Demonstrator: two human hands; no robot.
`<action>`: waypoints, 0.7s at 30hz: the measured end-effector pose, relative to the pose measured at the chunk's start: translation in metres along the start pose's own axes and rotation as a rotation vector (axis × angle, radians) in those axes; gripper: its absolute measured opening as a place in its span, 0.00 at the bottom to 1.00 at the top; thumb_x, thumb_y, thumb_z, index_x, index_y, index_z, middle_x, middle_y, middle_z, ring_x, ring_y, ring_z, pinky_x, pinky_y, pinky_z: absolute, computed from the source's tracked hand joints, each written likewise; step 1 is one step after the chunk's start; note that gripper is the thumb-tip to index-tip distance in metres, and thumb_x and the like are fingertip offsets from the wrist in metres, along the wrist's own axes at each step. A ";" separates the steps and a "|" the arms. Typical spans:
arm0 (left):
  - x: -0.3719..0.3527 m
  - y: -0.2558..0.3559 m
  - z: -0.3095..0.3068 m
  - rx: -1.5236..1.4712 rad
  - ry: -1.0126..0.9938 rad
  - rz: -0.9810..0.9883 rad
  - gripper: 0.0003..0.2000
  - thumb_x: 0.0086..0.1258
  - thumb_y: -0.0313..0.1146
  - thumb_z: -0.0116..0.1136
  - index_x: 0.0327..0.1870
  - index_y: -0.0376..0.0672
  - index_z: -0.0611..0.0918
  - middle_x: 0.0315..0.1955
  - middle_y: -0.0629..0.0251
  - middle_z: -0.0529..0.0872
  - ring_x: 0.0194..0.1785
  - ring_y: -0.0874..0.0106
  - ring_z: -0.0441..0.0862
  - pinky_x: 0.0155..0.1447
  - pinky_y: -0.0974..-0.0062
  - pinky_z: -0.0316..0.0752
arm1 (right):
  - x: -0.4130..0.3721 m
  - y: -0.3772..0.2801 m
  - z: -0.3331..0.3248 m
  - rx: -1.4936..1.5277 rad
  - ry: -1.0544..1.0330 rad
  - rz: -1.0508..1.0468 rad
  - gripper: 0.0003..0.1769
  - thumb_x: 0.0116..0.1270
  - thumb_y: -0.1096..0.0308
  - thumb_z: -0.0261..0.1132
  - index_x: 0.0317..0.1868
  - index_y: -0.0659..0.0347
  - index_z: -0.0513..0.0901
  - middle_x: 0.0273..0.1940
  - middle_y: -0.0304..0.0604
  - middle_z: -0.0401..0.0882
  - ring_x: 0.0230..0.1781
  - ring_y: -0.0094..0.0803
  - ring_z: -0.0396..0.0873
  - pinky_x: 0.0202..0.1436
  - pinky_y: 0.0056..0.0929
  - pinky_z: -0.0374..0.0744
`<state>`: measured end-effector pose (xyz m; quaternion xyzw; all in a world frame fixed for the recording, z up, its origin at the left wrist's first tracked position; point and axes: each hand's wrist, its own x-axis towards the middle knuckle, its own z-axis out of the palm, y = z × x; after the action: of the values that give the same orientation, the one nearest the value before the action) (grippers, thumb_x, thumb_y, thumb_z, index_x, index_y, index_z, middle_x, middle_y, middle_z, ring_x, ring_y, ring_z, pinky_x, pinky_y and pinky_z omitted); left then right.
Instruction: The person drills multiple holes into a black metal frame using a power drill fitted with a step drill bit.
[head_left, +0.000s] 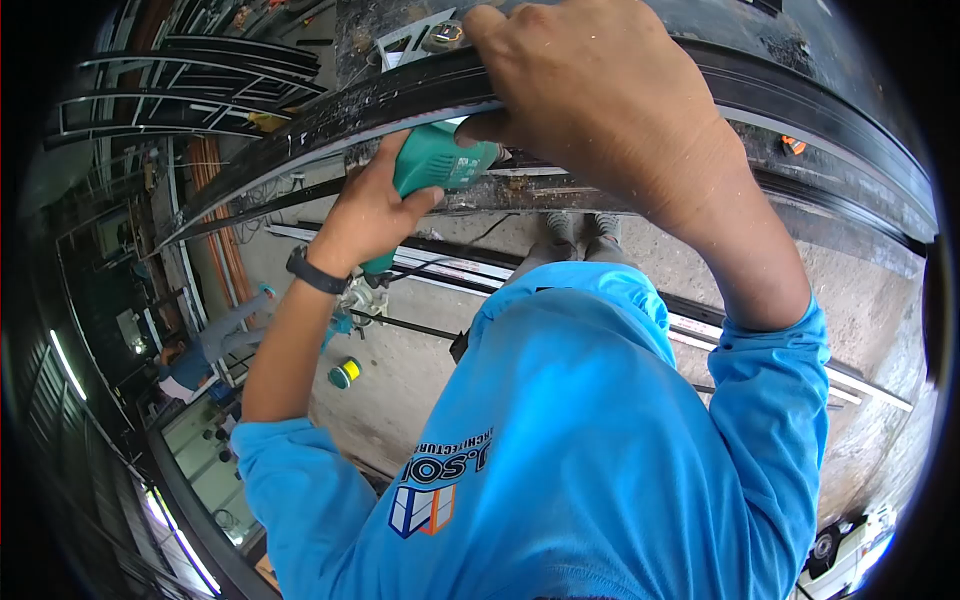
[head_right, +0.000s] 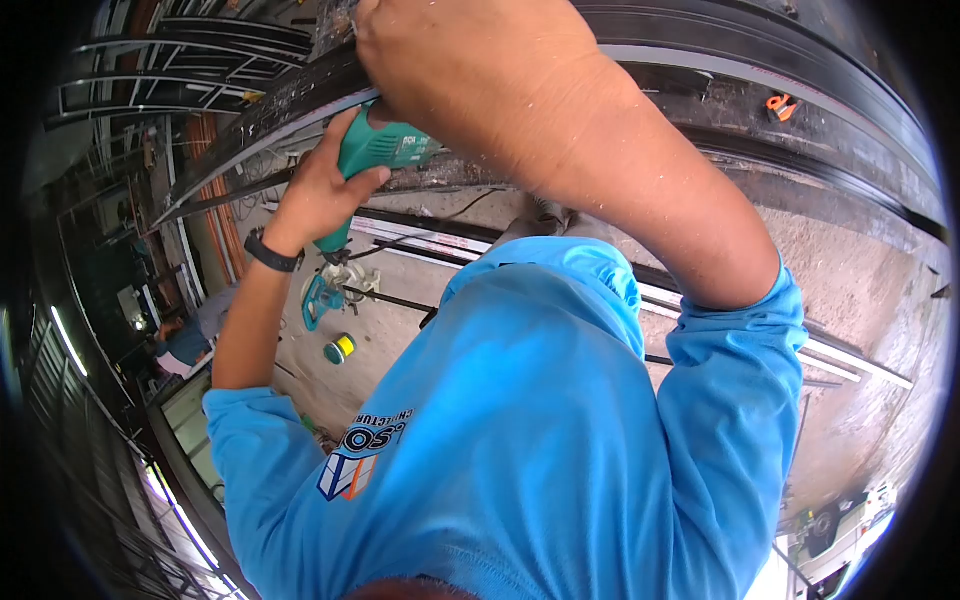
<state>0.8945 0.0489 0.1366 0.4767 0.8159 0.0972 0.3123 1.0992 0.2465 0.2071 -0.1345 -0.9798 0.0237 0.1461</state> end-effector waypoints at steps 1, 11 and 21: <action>0.003 0.005 -0.004 -0.012 -0.028 -0.069 0.39 0.69 0.37 0.70 0.79 0.43 0.63 0.44 0.55 0.89 0.38 0.64 0.89 0.46 0.67 0.83 | 0.001 -0.001 0.001 -0.015 -0.008 0.004 0.12 0.68 0.63 0.64 0.37 0.65 0.82 0.26 0.46 0.86 0.28 0.40 0.89 0.30 0.36 0.83; 0.014 -0.004 -0.010 -0.009 -0.035 0.111 0.30 0.70 0.30 0.69 0.72 0.35 0.72 0.45 0.60 0.87 0.38 0.74 0.85 0.46 0.72 0.81 | -0.012 0.008 0.010 0.121 0.114 -0.060 0.11 0.68 0.64 0.64 0.36 0.64 0.84 0.26 0.45 0.86 0.28 0.39 0.88 0.30 0.37 0.82; -0.003 0.029 -0.024 -0.042 -0.018 0.067 0.35 0.69 0.29 0.69 0.77 0.40 0.69 0.50 0.58 0.86 0.41 0.71 0.85 0.49 0.70 0.82 | -0.001 0.012 0.029 0.120 0.153 -0.023 0.11 0.67 0.63 0.65 0.36 0.64 0.85 0.27 0.45 0.87 0.29 0.39 0.89 0.31 0.37 0.83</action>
<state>0.9021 0.0654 0.1695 0.4978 0.7945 0.1204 0.3264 1.0946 0.2577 0.1778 -0.1157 -0.9641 0.0702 0.2284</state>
